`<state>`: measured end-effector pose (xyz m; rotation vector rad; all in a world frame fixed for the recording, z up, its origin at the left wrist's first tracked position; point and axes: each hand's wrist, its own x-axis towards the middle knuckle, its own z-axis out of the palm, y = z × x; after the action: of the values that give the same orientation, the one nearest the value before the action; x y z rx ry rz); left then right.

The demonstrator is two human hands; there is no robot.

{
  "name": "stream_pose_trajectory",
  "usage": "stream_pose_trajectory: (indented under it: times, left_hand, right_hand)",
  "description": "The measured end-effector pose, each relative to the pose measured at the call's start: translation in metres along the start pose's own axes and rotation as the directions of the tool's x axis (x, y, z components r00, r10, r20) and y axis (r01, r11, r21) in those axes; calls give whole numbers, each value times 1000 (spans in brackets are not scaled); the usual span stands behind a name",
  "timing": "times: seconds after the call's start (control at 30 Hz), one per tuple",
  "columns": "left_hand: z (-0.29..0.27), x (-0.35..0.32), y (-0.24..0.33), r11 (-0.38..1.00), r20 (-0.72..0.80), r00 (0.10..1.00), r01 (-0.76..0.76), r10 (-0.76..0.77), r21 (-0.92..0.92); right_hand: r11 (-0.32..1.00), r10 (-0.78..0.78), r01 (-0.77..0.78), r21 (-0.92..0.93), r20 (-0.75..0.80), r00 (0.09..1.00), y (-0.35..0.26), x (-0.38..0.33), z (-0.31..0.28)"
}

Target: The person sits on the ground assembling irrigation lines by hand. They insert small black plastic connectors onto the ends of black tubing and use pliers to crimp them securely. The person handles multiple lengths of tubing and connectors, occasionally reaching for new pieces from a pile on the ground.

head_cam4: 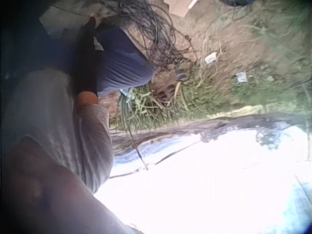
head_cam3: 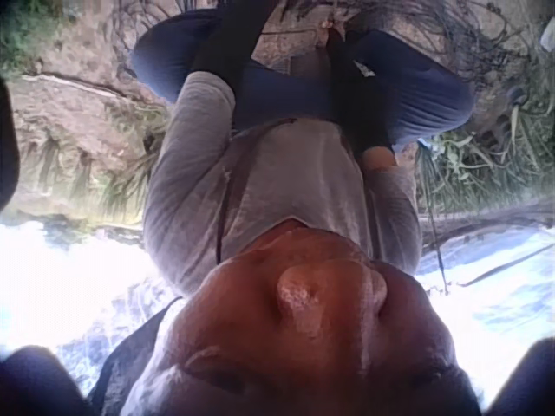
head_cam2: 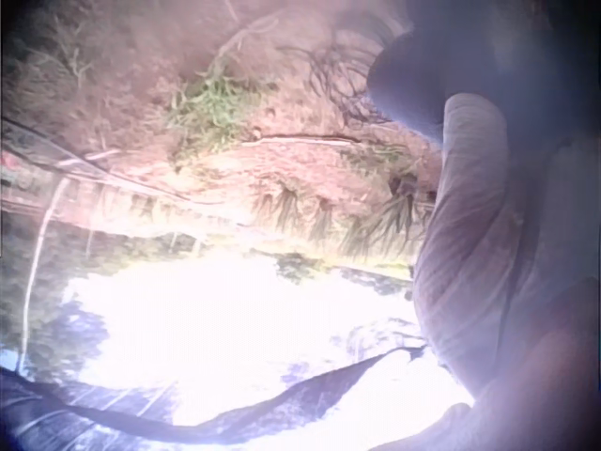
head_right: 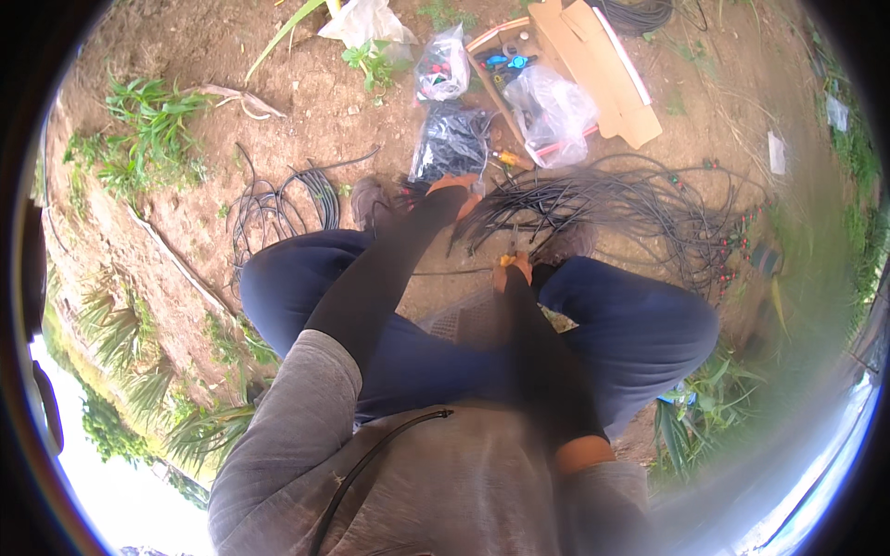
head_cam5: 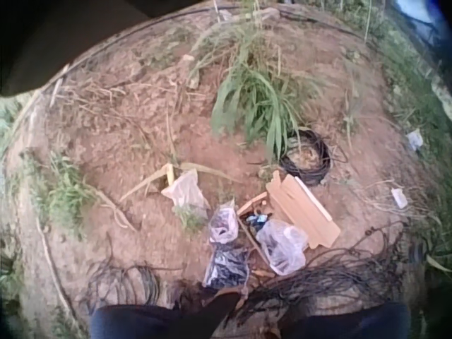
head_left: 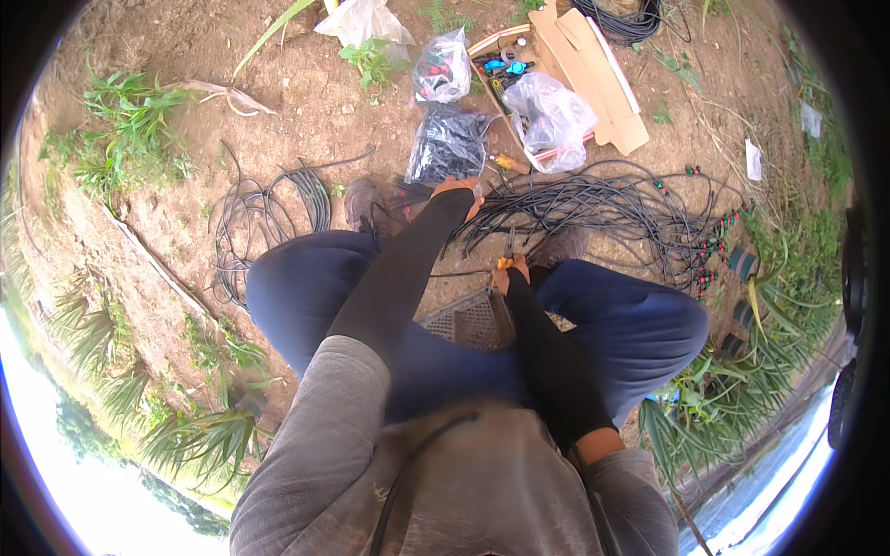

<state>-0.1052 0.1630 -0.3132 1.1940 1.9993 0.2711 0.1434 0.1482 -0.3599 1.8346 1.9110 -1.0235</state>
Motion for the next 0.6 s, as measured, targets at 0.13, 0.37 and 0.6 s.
stream_pose_trajectory:
  times: [0.13,0.37,0.6]
  left_hand:
    - [-6,29,7,984,158,974,173,-164,-48]
    - [16,47,-13,958,83,975,219,-207,-186]
    - [74,72,-66,891,54,988,151,-142,-427]
  right_hand:
    - [992,-31,24,-126,-56,998,-11,3,-4]
    - [764,-284,185,618,65,957,-51,53,-10]
    - [743,-613,554,376,50,788,-229,68,-110]
